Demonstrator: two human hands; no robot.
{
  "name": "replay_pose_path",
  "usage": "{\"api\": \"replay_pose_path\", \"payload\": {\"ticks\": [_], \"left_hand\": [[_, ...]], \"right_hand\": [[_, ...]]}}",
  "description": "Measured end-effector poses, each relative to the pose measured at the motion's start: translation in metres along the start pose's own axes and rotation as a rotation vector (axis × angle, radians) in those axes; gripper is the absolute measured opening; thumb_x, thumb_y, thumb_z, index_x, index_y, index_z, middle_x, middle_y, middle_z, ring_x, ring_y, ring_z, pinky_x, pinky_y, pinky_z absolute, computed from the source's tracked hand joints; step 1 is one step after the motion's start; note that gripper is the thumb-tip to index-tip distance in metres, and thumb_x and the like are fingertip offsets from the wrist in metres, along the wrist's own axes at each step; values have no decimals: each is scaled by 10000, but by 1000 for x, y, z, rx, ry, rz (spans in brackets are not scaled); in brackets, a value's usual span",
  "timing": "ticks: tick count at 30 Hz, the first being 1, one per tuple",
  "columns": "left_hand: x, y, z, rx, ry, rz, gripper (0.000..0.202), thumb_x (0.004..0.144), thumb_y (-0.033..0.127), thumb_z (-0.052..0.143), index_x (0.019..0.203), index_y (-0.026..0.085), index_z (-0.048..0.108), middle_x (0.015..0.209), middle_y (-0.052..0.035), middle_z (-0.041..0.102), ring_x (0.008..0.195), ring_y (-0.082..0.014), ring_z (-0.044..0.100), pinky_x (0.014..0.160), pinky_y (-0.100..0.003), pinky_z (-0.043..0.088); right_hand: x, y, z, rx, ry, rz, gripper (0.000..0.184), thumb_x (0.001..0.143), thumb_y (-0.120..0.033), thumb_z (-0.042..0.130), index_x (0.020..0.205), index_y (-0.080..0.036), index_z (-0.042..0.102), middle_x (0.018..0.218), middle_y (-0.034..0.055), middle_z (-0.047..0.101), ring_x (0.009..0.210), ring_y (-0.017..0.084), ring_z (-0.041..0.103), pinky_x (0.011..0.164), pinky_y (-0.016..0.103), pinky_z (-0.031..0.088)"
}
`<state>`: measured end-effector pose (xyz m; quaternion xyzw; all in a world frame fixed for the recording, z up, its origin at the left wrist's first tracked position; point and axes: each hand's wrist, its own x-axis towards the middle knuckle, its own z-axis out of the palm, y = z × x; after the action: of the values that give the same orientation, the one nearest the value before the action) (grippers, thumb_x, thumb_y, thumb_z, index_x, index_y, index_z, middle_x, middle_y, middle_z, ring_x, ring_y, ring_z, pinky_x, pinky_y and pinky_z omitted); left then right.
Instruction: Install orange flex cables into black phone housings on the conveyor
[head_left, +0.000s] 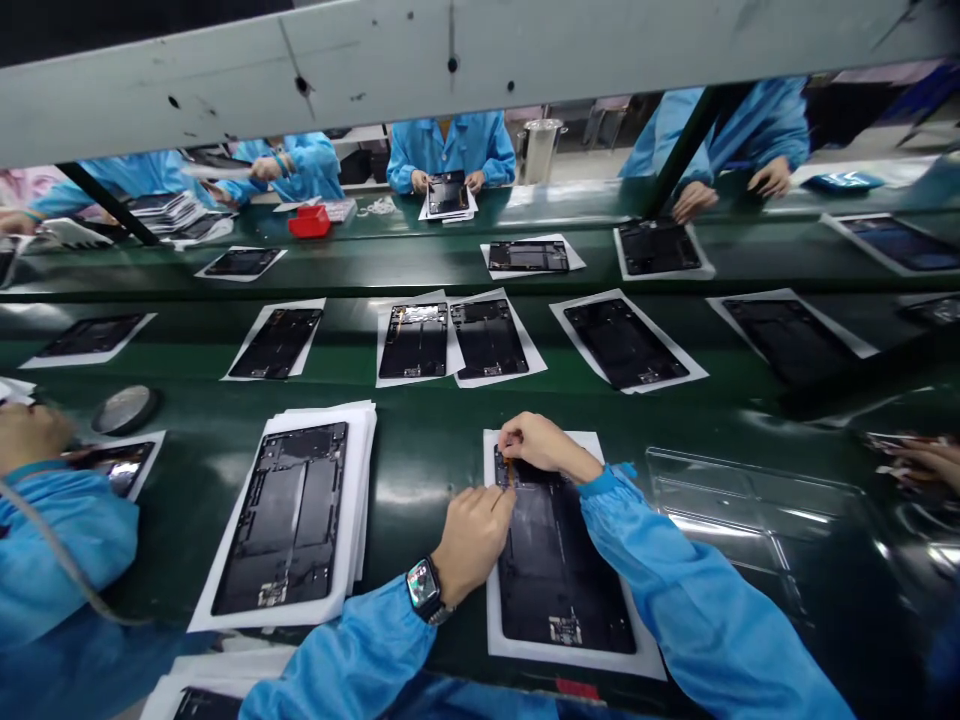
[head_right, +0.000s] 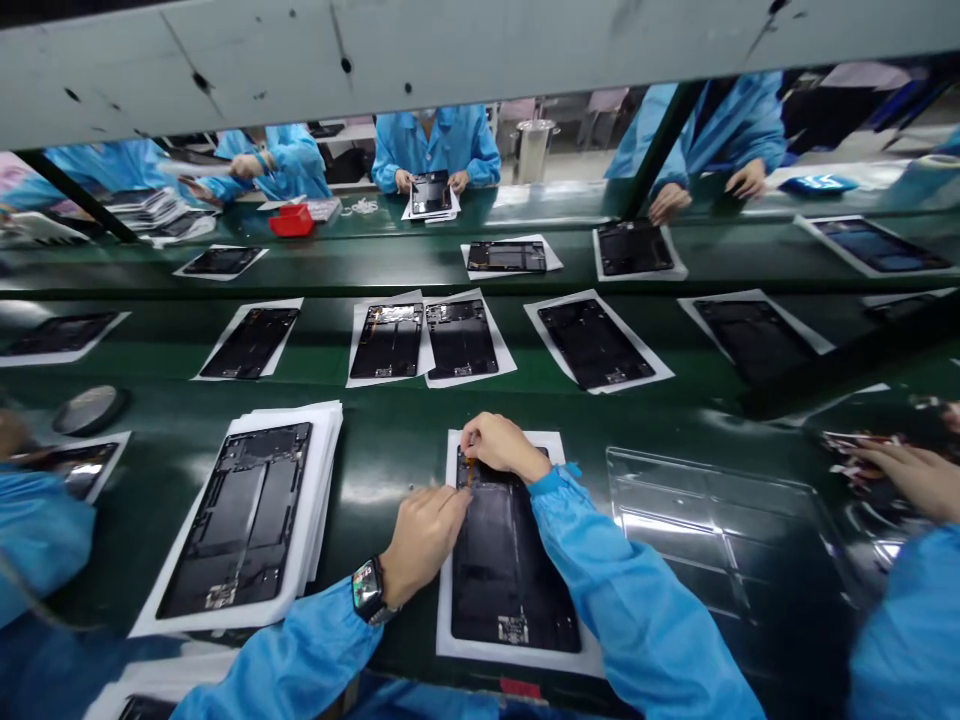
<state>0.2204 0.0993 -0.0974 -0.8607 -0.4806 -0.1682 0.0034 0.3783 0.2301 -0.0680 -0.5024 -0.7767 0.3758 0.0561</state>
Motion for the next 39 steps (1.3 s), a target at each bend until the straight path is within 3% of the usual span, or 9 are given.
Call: {"api": "replay_pose_path", "payload": {"ticks": [3, 6, 11, 14, 19, 27, 32, 39], "left_hand": [[0, -1, 3, -31, 0, 22, 187, 988, 150, 453, 1079, 168, 615, 868, -66, 682, 773, -190, 661, 684, -318, 490], [-1, -3, 4, -77, 16, 42, 197, 986, 143, 453, 1096, 158, 616, 930, -75, 704, 815, -197, 677, 709, -324, 514], [-1, -6, 1, -175, 20, 80, 231, 981, 119, 442, 1144, 149, 603, 1066, -86, 711, 919, -208, 692, 787, -343, 552], [0, -7, 0, -203, -1, 94, 239, 982, 118, 434, 1152, 147, 600, 1083, -86, 710, 943, -210, 693, 814, -350, 558], [-1, -8, -1, -207, 7, 113, 245, 978, 112, 439, 1170, 129, 590, 1095, -102, 703, 956, -213, 686, 826, -356, 557], [-5, -5, -6, -174, 93, 89, 217, 969, 121, 467, 1122, 126, 621, 1079, -101, 684, 921, -208, 664, 780, -340, 574], [-7, -2, -2, -151, 99, 133, 250, 981, 110, 430, 1137, 110, 626, 1163, -108, 672, 1066, -209, 637, 888, -339, 566], [-12, 3, 3, -42, 6, 195, 292, 985, 108, 396, 1154, 90, 634, 1213, -122, 664, 1119, -238, 619, 895, -357, 554]], "right_hand": [[12, 0, -3, -53, -46, 58, 156, 682, -169, 741, 828, -205, 704, 701, -38, 660, 642, 105, 579, 578, 198, 368], [23, -2, -10, -131, -96, 129, 210, 619, -214, 818, 775, -207, 677, 705, -33, 663, 642, 118, 585, 567, 210, 364], [21, -10, -17, -283, -102, 196, 310, 589, -338, 866, 759, -211, 641, 793, 29, 692, 738, 195, 642, 601, 255, 392], [6, -14, -12, -354, -66, 168, 360, 644, -399, 834, 879, -222, 626, 898, 53, 700, 832, 233, 659, 637, 273, 406], [-18, -15, -4, -443, -9, 50, 281, 803, -341, 714, 1008, -203, 579, 1004, 78, 673, 911, 237, 658, 701, 286, 407], [-25, -3, 8, -508, 113, -40, 304, 894, -386, 621, 1119, -200, 537, 1137, 87, 578, 880, 222, 648, 701, 298, 404], [-22, 12, 10, -415, 159, -48, 295, 850, -438, 684, 1027, -236, 562, 1022, 18, 577, 752, 169, 627, 638, 280, 358], [-20, 22, 15, -300, 249, -32, 320, 796, -442, 747, 974, -245, 569, 980, -13, 578, 762, 160, 613, 606, 275, 300]]}}
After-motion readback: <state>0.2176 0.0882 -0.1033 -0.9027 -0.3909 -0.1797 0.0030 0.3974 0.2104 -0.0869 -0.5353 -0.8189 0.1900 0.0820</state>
